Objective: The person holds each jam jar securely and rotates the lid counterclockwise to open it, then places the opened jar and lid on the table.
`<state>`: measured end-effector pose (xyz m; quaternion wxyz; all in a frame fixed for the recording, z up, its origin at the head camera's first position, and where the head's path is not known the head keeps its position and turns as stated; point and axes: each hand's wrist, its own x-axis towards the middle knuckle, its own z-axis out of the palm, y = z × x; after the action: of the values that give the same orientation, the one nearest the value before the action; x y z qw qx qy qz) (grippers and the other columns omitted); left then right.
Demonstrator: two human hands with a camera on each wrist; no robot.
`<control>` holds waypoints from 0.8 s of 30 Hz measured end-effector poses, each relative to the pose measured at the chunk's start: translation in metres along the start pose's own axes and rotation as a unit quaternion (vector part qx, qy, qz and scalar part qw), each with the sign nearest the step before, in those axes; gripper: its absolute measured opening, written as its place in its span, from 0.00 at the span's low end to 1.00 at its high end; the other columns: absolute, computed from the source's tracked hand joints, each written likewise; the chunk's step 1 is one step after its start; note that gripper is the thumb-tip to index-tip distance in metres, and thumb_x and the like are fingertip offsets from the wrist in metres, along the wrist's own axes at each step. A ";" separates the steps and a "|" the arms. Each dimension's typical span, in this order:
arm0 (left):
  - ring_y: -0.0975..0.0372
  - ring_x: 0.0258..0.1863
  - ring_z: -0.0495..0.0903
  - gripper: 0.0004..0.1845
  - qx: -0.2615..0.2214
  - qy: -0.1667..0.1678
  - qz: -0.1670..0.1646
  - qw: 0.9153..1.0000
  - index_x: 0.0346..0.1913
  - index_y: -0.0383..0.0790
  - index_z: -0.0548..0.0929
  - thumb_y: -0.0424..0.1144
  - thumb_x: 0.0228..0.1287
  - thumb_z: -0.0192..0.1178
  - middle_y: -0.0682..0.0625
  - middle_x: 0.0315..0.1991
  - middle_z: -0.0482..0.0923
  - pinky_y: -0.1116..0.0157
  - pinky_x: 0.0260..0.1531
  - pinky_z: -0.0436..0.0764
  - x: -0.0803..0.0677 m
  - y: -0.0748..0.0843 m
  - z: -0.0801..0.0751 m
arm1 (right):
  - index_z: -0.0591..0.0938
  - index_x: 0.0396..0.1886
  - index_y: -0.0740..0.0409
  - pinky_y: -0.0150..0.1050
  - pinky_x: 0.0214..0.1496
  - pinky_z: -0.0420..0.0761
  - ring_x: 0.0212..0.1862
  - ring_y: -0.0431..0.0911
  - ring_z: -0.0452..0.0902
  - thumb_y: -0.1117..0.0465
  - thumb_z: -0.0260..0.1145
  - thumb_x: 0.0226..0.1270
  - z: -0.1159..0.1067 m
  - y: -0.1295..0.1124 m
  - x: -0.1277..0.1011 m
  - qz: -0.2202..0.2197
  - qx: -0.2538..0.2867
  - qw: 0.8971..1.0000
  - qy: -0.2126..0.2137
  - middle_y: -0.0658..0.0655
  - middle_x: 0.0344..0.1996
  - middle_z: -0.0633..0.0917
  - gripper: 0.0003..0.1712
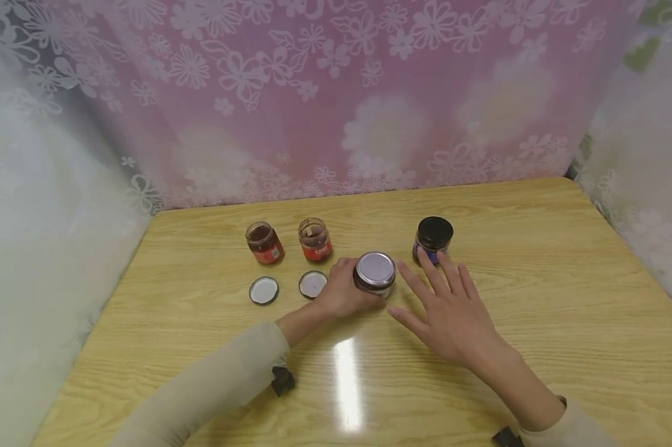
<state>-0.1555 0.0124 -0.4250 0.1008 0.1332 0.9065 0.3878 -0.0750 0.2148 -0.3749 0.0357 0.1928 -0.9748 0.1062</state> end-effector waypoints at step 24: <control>0.66 0.45 0.76 0.35 -0.068 0.005 0.049 0.996 0.59 0.45 0.69 0.49 0.49 0.72 0.55 0.48 0.76 0.65 0.47 0.75 -0.013 -0.001 -0.020 | 0.51 0.77 0.44 0.62 0.68 0.36 0.73 0.61 0.35 0.34 0.50 0.69 -0.001 0.002 -0.009 0.011 0.006 1.000 -0.006 0.59 0.75 0.43 0.43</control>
<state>-0.1493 -0.0054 -0.4113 0.0859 0.1680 0.8708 0.4540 -0.0672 0.2207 -0.3752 0.0280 0.1826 -0.9765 0.1109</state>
